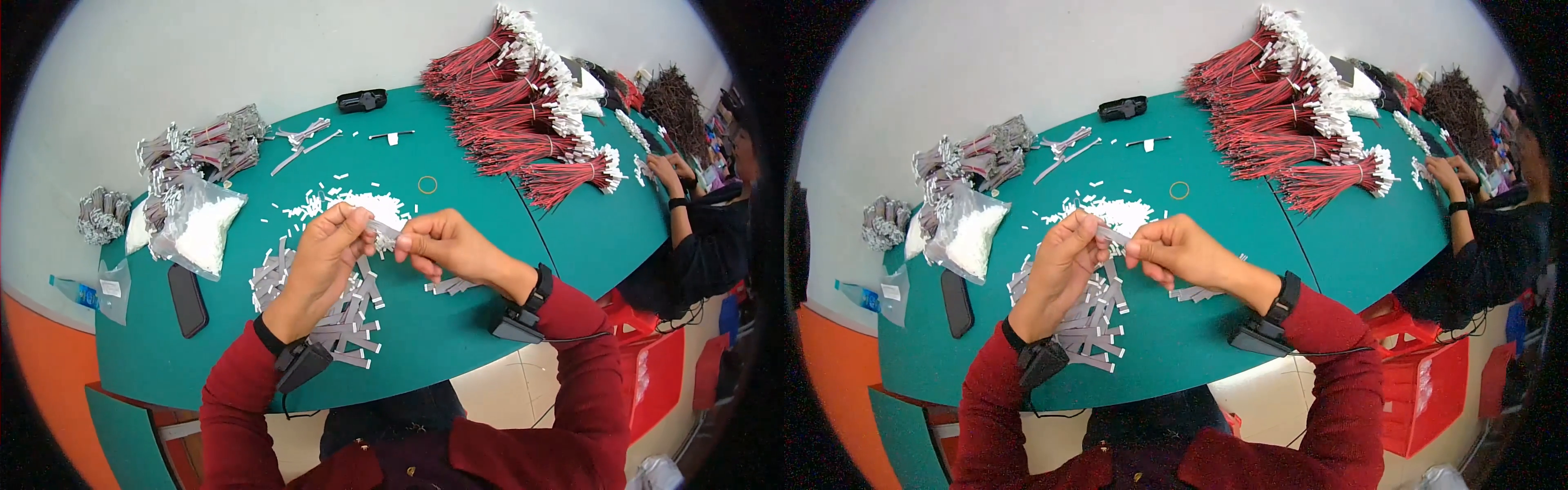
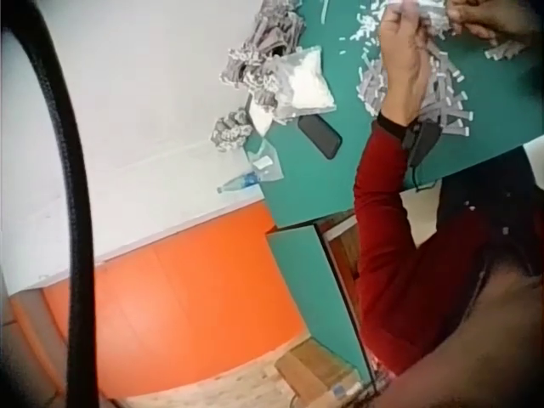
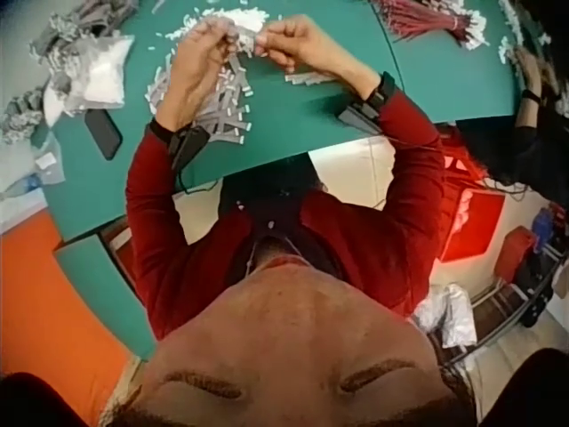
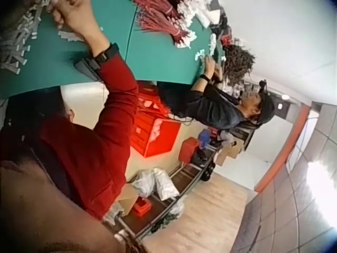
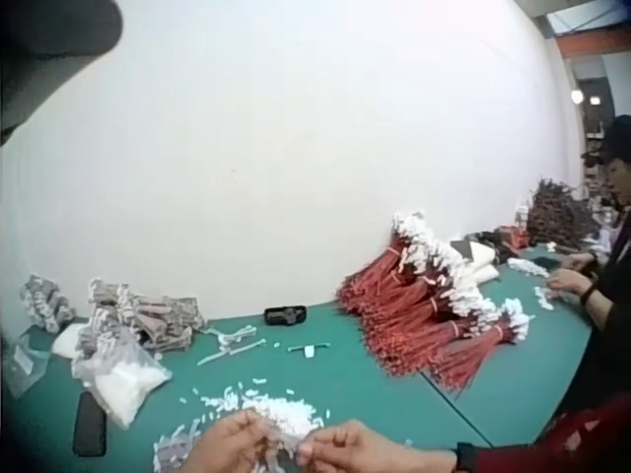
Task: Assembling small electronic connectors by manually attaching white plastic parts to metal pins on a workbench.
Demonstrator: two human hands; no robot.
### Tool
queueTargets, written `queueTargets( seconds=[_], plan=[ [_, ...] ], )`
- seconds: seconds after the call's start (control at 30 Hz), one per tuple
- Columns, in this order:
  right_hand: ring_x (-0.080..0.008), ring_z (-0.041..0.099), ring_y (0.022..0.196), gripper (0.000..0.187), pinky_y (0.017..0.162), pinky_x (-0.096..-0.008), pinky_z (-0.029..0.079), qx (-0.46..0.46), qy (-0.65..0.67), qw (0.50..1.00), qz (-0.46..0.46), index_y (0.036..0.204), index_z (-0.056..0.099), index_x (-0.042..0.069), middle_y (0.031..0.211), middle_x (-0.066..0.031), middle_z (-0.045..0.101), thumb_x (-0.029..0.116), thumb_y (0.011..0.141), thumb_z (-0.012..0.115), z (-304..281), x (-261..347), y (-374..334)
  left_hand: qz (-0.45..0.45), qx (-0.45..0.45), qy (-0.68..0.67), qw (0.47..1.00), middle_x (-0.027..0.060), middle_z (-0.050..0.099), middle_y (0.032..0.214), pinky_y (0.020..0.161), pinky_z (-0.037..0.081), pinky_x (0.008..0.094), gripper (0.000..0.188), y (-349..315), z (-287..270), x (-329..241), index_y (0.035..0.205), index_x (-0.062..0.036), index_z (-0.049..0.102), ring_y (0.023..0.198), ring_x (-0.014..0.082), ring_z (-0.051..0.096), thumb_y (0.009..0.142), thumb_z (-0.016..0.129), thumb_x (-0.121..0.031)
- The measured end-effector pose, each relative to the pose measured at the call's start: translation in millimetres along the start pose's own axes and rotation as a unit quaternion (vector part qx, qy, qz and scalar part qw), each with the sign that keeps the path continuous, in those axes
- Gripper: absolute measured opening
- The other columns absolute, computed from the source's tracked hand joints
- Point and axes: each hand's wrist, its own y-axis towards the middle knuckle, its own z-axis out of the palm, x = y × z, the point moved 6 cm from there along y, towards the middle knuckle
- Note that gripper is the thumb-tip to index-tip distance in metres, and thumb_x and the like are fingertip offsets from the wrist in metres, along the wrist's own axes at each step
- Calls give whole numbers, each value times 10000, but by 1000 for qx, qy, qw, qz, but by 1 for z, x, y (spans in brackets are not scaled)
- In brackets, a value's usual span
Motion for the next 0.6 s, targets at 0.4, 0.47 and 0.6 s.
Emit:
queueTargets(
  seconds=[0.4, 0.47, 0.6],
  plan=[
    [-34, 414, 413, 274, 394, -185, 326, 54, -72, 996, -6, 764, 604, 29, 569, -5, 561, 254, 903, 531, 0, 10, -2, 46, 70, 432, 898, -65, 397, 656, 549, 285, 196, 222, -27, -29, -32, 741, -53, 471, 632, 17, 349, 879, 556, -205],
    [-33, 410, 410, 276, 393, -183, 322, 63, -80, 995, 8, 767, 611, 31, 573, -7, 566, 259, 901, 534, -2, 10, -5, 53, 68, 444, 892, -67, 395, 653, 546, 286, 198, 225, -36, -33, -33, 734, -52, 470, 627, 18, 348, 878, 555, -203],
    [-42, 435, 440, 246, 407, -193, 324, -3, -94, 995, 38, 799, 635, 23, 585, 0, 571, 238, 889, 555, -18, 13, -14, 52, 32, 487, 871, -71, 388, 642, 536, 283, 198, 232, -63, -57, -40, 710, -50, 463, 610, 19, 342, 869, 559, -189]
  ],
)
